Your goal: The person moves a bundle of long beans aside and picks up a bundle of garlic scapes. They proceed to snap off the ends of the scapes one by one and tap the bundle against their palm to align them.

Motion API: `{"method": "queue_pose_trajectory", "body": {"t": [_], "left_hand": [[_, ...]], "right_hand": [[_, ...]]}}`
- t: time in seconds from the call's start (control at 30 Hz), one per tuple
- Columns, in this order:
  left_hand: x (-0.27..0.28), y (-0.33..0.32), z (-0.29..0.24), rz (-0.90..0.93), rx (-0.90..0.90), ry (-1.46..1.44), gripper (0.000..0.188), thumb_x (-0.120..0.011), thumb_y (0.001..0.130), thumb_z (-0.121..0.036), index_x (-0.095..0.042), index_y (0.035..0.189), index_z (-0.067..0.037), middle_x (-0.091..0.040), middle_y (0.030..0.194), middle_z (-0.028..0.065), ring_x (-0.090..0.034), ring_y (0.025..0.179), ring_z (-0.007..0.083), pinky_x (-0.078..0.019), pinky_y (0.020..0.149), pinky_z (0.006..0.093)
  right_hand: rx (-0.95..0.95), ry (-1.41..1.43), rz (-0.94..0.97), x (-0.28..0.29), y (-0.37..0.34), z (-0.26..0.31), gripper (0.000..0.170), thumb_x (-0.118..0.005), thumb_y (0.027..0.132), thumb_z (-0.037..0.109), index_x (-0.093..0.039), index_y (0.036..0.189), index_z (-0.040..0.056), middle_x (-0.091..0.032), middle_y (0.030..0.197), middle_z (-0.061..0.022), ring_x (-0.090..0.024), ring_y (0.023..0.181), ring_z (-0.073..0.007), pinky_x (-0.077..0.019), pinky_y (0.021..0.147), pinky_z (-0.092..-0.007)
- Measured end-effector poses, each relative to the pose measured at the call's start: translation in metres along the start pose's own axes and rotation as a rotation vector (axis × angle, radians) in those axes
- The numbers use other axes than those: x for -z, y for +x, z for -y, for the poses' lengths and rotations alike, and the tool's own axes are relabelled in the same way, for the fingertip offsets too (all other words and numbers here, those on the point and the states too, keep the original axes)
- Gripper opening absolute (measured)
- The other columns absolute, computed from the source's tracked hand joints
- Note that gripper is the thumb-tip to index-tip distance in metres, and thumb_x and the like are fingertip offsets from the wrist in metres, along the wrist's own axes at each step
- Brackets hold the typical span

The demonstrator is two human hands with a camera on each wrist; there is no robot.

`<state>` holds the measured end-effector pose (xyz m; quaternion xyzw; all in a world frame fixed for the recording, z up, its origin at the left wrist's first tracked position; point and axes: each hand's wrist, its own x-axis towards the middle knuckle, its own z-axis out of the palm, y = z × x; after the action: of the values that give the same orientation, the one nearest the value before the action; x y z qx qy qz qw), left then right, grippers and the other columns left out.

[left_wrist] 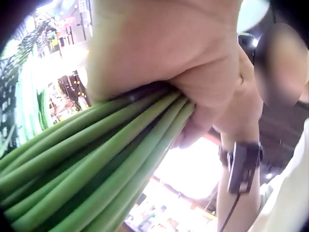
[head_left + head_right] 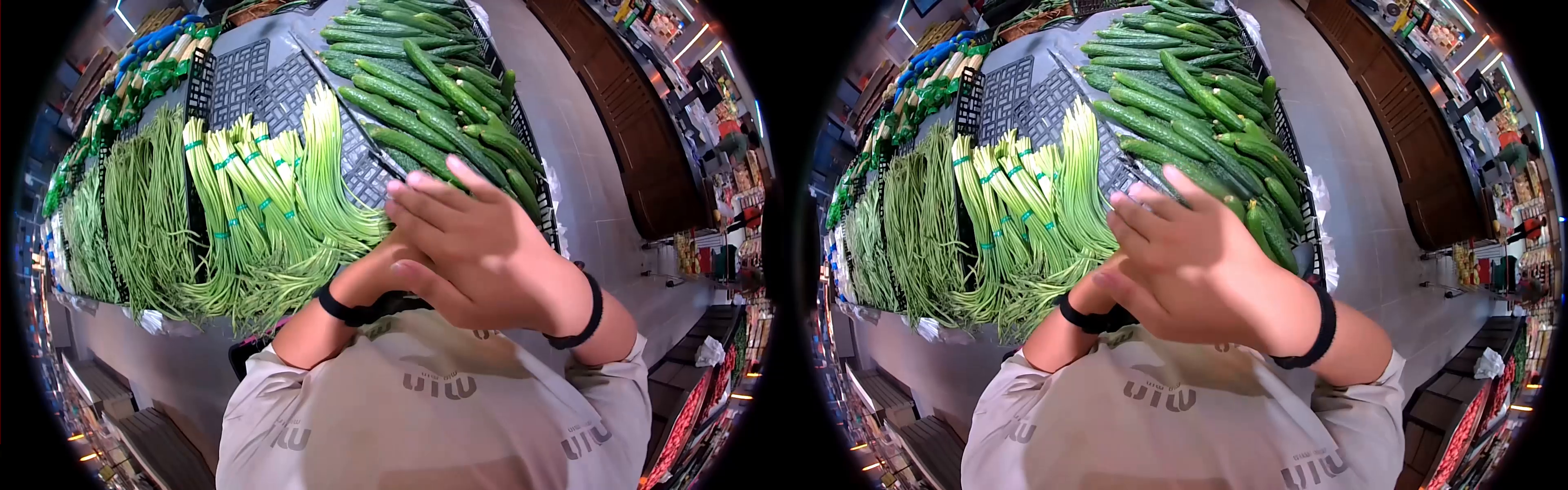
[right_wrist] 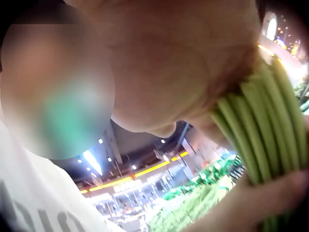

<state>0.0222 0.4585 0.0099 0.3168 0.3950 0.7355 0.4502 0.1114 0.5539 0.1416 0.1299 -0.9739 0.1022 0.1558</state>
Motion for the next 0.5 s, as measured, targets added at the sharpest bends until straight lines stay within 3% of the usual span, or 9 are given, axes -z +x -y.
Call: {"method": "queue_pose_trajectory", "body": {"t": [0.13, 0.2, 0.27, 0.3, 0.33, 0.4, 0.43, 0.47, 0.5], "left_hand": [[-0.007, -0.002, -0.022, -0.031, -0.017, -0.084, 0.040, -0.070, 0.084, -0.004, -0.060, 0.123, -0.001, -0.070, 0.108, 0.0087, -0.065, 0.099, 0.0134, -0.0523, 0.086, 0.0300], [-0.001, 0.002, -0.029, -0.028, -0.016, -0.101, 0.040, -0.070, 0.083, -0.004, -0.060, 0.122, -0.001, -0.071, 0.107, 0.0084, -0.065, 0.098, 0.0134, -0.0525, 0.085, 0.0302], [0.010, 0.012, -0.037, 0.237, 0.077, 0.462, 0.041, -0.072, 0.084, -0.007, -0.061, 0.123, -0.001, -0.069, 0.113, 0.0108, -0.064, 0.108, 0.0166, -0.0517, 0.091, 0.0359], [0.010, 0.013, -0.037, 0.207, 0.054, 0.436, 0.042, -0.073, 0.083, -0.007, -0.061, 0.122, -0.001, -0.069, 0.113, 0.0115, -0.064, 0.107, 0.0159, -0.0519, 0.090, 0.0357], [0.011, 0.015, -0.033, 0.219, 0.055, 0.431, 0.042, -0.073, 0.083, -0.007, -0.061, 0.122, -0.001, -0.069, 0.113, 0.0115, -0.064, 0.107, 0.0159, -0.0519, 0.090, 0.0357], [0.013, 0.018, -0.022, 0.175, -0.201, 0.286, 0.041, -0.073, 0.081, -0.005, -0.062, 0.120, -0.002, -0.070, 0.105, 0.0092, -0.065, 0.095, 0.0131, -0.0526, 0.084, 0.0300], [0.007, 0.019, -0.019, 0.113, -0.089, 0.134, 0.038, -0.074, 0.080, -0.005, -0.063, 0.117, -0.003, -0.071, 0.099, 0.0074, -0.065, 0.086, 0.0125, -0.0525, 0.080, 0.0269], [0.010, 0.020, -0.023, 0.121, -0.079, 0.131, 0.038, -0.074, 0.080, -0.005, -0.063, 0.117, -0.003, -0.071, 0.099, 0.0074, -0.065, 0.086, 0.0125, -0.0525, 0.080, 0.0269], [0.015, 0.022, -0.030, 0.222, -0.100, 0.322, 0.037, -0.074, 0.080, -0.006, -0.064, 0.115, -0.002, -0.070, 0.099, 0.0071, -0.065, 0.086, 0.0130, -0.0527, 0.080, 0.0274]], "right_hand": [[-0.062, 0.075, 0.064, 0.009, 0.004, -0.006, 0.047, -0.055, 0.097, 0.032, -0.061, 0.126, -0.0040, -0.065, 0.127, -0.0188, -0.061, 0.120, -0.0341, -0.0389, 0.109, -0.0511], [-0.134, 0.154, -0.120, 0.035, 0.009, -0.015, 0.051, -0.054, 0.097, 0.035, -0.058, 0.130, -0.0045, -0.062, 0.132, -0.0189, -0.057, 0.127, -0.0313, -0.0399, 0.108, -0.0474], [0.135, 0.374, -0.511, 0.064, -0.001, -0.047, 0.057, -0.055, 0.097, 0.040, -0.051, 0.133, -0.0041, -0.057, 0.134, -0.0245, -0.060, 0.119, -0.0348, -0.0421, 0.107, -0.0475], [0.128, 0.362, -0.513, 0.062, 0.003, -0.045, 0.057, -0.055, 0.097, 0.040, -0.051, 0.133, -0.0041, -0.057, 0.134, -0.0245, -0.060, 0.119, -0.0348, -0.0421, 0.107, -0.0475], [0.029, 0.273, -0.327, 0.054, 0.010, -0.036, 0.060, -0.052, 0.098, 0.041, -0.050, 0.136, -0.0050, -0.056, 0.137, -0.0231, -0.056, 0.125, -0.0339, -0.0390, 0.109, -0.0463], [-0.172, 0.105, 0.042, 0.031, 0.022, -0.019, 0.065, -0.046, 0.101, 0.045, -0.048, 0.140, -0.0069, -0.054, 0.142, -0.0203, -0.049, 0.135, -0.0321, -0.0329, 0.115, -0.0438], [-0.209, 0.117, 0.158, 0.006, 0.020, -0.017, 0.069, -0.044, 0.101, 0.047, -0.043, 0.144, -0.0073, -0.052, 0.144, -0.0203, -0.045, 0.138, -0.0317, -0.0258, 0.119, -0.0445], [-0.221, 0.118, 0.156, 0.009, 0.013, -0.021, 0.069, -0.044, 0.101, 0.047, -0.043, 0.144, -0.0073, -0.052, 0.144, -0.0203, -0.045, 0.138, -0.0317, -0.0258, 0.119, -0.0445], [-0.200, 0.271, -0.044, 0.023, 0.008, -0.026, 0.069, -0.043, 0.101, 0.047, -0.044, 0.143, -0.0073, -0.051, 0.145, -0.0214, -0.043, 0.139, -0.0321, -0.0234, 0.119, -0.0448]]}}
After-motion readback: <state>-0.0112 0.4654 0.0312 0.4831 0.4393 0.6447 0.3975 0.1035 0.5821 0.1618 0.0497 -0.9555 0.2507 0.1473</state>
